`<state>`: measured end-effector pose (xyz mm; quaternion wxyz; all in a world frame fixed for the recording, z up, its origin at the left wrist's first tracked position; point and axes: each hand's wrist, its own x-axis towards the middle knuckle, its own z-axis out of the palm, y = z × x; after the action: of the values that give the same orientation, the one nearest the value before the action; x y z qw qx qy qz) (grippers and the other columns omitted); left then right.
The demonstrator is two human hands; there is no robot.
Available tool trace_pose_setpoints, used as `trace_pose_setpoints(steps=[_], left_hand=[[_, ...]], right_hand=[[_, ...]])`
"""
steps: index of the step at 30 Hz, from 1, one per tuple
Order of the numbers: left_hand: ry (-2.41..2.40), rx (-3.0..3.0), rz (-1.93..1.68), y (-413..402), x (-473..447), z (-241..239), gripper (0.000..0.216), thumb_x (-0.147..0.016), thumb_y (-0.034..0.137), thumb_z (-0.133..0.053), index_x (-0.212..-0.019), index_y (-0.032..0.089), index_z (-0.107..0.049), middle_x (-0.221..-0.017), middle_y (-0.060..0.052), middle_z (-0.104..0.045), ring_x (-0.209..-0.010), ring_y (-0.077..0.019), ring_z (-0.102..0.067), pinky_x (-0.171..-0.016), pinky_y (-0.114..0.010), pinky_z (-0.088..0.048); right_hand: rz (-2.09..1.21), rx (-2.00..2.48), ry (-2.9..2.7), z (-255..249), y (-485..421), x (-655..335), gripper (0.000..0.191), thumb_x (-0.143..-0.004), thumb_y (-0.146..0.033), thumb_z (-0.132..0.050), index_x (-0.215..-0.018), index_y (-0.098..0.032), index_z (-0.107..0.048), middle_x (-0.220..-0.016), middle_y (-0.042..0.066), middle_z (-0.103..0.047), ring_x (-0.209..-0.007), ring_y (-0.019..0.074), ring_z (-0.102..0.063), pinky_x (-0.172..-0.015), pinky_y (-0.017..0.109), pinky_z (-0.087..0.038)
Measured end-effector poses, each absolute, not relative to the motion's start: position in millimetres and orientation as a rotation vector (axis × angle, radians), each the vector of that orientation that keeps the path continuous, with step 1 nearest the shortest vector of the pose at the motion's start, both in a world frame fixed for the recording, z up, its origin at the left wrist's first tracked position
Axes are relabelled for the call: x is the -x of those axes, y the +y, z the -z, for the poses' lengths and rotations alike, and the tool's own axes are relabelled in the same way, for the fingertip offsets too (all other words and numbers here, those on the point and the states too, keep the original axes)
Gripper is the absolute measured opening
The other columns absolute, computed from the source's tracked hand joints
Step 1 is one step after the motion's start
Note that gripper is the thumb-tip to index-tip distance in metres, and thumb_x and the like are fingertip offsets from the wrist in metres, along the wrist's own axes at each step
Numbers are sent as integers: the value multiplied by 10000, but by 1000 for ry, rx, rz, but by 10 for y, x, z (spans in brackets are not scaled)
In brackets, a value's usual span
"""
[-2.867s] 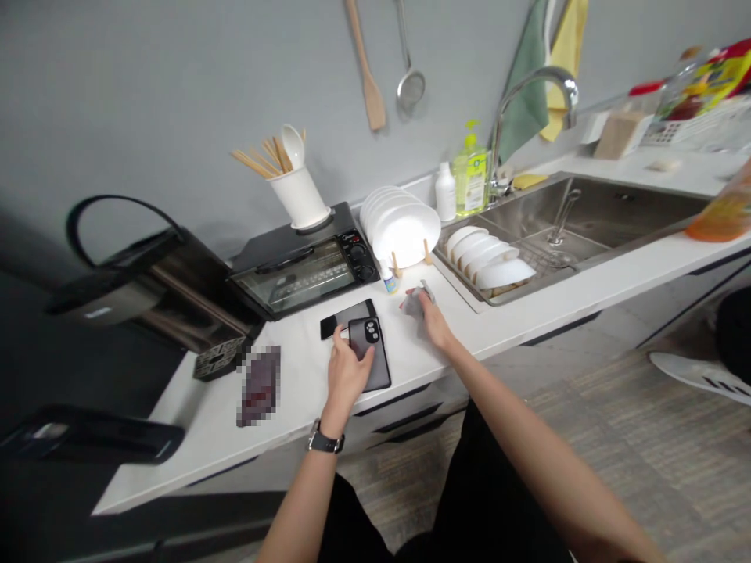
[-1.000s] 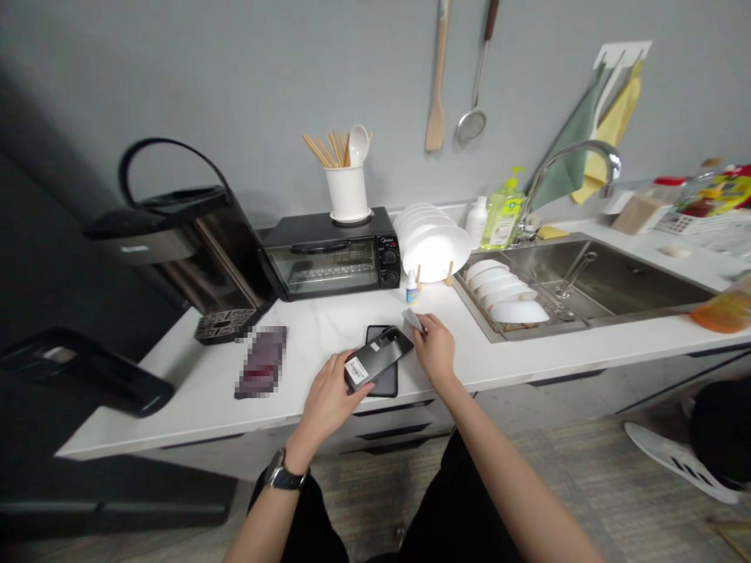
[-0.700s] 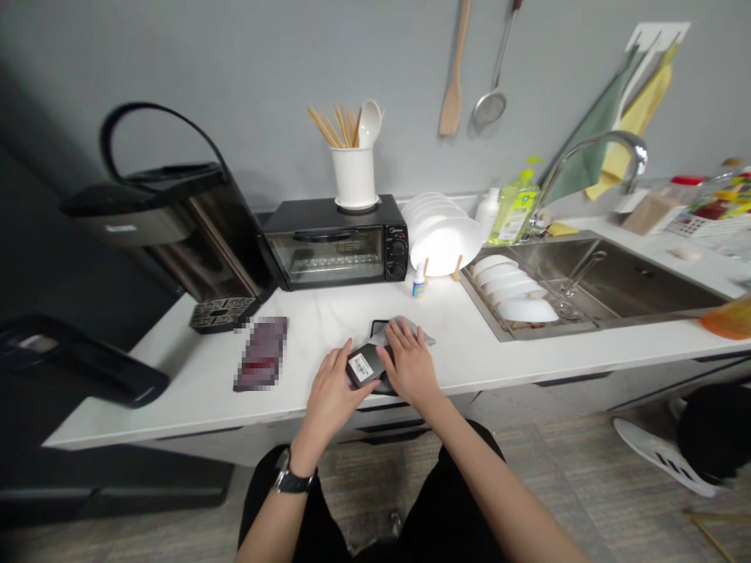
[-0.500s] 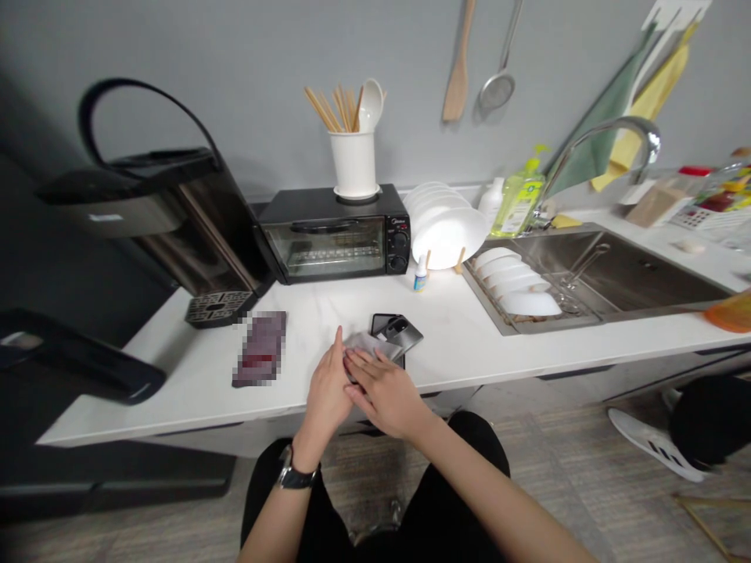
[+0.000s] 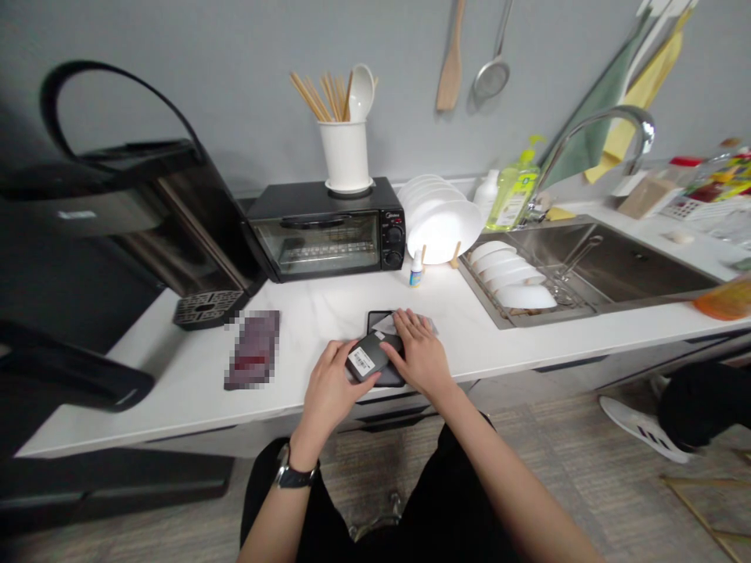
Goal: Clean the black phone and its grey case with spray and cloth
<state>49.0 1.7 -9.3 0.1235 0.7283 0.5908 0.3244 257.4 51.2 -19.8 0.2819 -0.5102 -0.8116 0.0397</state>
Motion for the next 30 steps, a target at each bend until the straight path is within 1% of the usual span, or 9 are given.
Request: trace_pose_setpoints(steps=[3,7,12,15,18,21,24,27,30], left_hand=[[1733,-2126,-924,11,-487,92,499,-838,287,-769,-1290,209,-572,-1196,-86,-624,-1147,-281,-635,-1033,-425,-543],[1715,-2138,-919,-1,-470,109,407,-841,164,-689,-1231,198,-576,-1188,-93,-628,-1102,-267,-642,-1022,-420,-546],[1737,-2150,-910,1,-490,120,549,-778,194,-773,-1285,225,-564,-1207,-80,-646,-1133,-282,-635,-1026,-432,-538],[1755,-2205,-907,11,-512,106,548,-799,334,-816,-1277,223,-573,-1191,-86,-664,-1146,-301,-631,-1019,-452,-532],[1757,-2257,-887,26,-526,83,536,-820,428,-810,-1258,226,-576,-1156,-90,-684,-1112,-305,-644,-983,-451,-533],[1761,-2279,-860,37,-541,62,514,-832,426,-797,-1249,229,-569,-1157,-89,-693,-1111,-308,-647,-978,-443,-524],[1794,-2284,-828,37,-549,60,504,-835,427,-785,-1239,220,-566,-1166,-92,-695,-1122,-314,-644,-988,-454,-510],[1849,-2291,-750,29,-541,80,435,-860,345,-732,-1235,206,-560,-1173,-99,-693,-1130,-314,-639,-983,-458,-499],[1918,-2295,-640,31,-535,101,297,-891,255,-642,-1174,193,-575,-1118,-107,-692,-1062,-307,-647,-918,-441,-504]], right_hand=[[-193,1222,-2274,139,417,-2259,568,-1057,-470,-504,-1508,-127,-545,-1562,166,-532,-1510,318,-438,-1268,574,-321],[-277,1095,-2357,96,114,-2074,623,-1047,-473,-523,-1547,-103,-490,-1581,188,-496,-1492,305,-465,-1262,540,-347],[-465,944,-2420,99,-73,-2382,565,-1047,-442,-556,-1579,-279,-458,-1579,64,-523,-1495,259,-464,-1274,546,-333],[-409,1040,-2361,130,35,-2645,501,-1063,-389,-528,-1556,-307,-492,-1573,47,-531,-1480,263,-485,-1258,564,-361],[-275,1198,-2242,174,227,-2802,524,-1062,-389,-519,-1573,-283,-475,-1593,77,-502,-1495,287,-463,-1245,570,-384],[-190,1293,-2195,188,416,-2763,603,-1048,-464,-533,-1593,-219,-445,-1616,121,-465,-1515,310,-430,-1240,574,-386],[-132,1363,-2159,161,516,-2526,651,-1028,-523,-550,-1545,-129,-504,-1594,189,-481,-1509,357,-430,-1238,613,-354],[-190,1266,-2222,122,427,-2214,622,-1026,-531,-551,-1480,-106,-574,-1531,206,-553,-1474,353,-483,-1245,603,-342],[-248,1116,-2291,114,169,-2037,738,-997,-586,-579,-1541,-95,-496,-1563,223,-506,-1473,342,-487,-1253,567,-349]])
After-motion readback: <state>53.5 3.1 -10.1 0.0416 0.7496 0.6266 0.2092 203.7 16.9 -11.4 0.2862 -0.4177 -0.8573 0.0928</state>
